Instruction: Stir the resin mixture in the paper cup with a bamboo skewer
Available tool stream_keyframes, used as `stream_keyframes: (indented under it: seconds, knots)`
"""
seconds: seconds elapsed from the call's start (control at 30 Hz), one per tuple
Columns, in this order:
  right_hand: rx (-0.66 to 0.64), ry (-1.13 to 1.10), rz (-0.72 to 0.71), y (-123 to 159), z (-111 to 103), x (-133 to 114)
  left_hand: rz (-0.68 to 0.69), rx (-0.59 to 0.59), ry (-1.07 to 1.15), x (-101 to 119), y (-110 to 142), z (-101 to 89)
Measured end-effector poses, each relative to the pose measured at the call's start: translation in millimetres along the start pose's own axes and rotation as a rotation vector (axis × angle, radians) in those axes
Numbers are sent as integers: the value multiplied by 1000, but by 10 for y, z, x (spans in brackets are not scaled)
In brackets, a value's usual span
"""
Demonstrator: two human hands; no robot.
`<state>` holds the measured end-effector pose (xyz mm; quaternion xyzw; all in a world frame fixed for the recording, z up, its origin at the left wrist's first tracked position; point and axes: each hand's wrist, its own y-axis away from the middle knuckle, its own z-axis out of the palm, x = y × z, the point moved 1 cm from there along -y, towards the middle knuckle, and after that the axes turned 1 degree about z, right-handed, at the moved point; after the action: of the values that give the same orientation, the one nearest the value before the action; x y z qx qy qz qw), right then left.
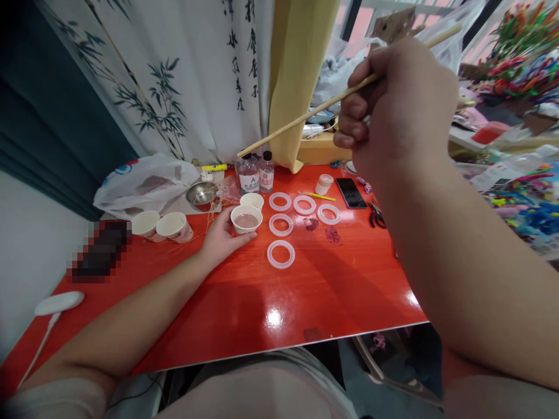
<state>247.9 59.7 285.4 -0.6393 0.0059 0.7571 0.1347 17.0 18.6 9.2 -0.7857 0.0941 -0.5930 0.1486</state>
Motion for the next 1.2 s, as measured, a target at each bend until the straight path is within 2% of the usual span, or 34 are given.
stream_keyframes:
  seconds: [0.3,0.4,0.47,0.53,0.63,0.7,0.8,0.87,0.93,1.1,1.2]
  knots:
    - [-31,6,-33,-14,13,-93,-6,-5,2,-5,2,3]
    - [-38,-19,-34,-32,-6,-47,-23,-13,-4,8,8,-2]
    - [-64,-16,-16,-18,-24,71,-25,-16,5,16,11,-5]
    - [-154,21,-19,32,-40,270,-20,-14,18,23,15,-7]
    - [-262,215,-68,169,-66,654,-25,-20,21,27,20,-4]
    - [-360,334,-53,274,-78,896,-24,-30,10,23,25,2]
    - [-534,441,-156,392,-89,1119,-4,-56,-4,12,34,13]
    - [-593,513,-220,418,-106,1197,4,-66,-14,0,39,17]
    - [-571,498,-161,400,-138,1275,3,-65,-20,-16,41,17]
    - [-342,165,254,294,-236,1570,-8,-65,-32,-37,39,18]
    - [-228,24,350,235,-264,1667,-24,-64,-14,-13,42,26]
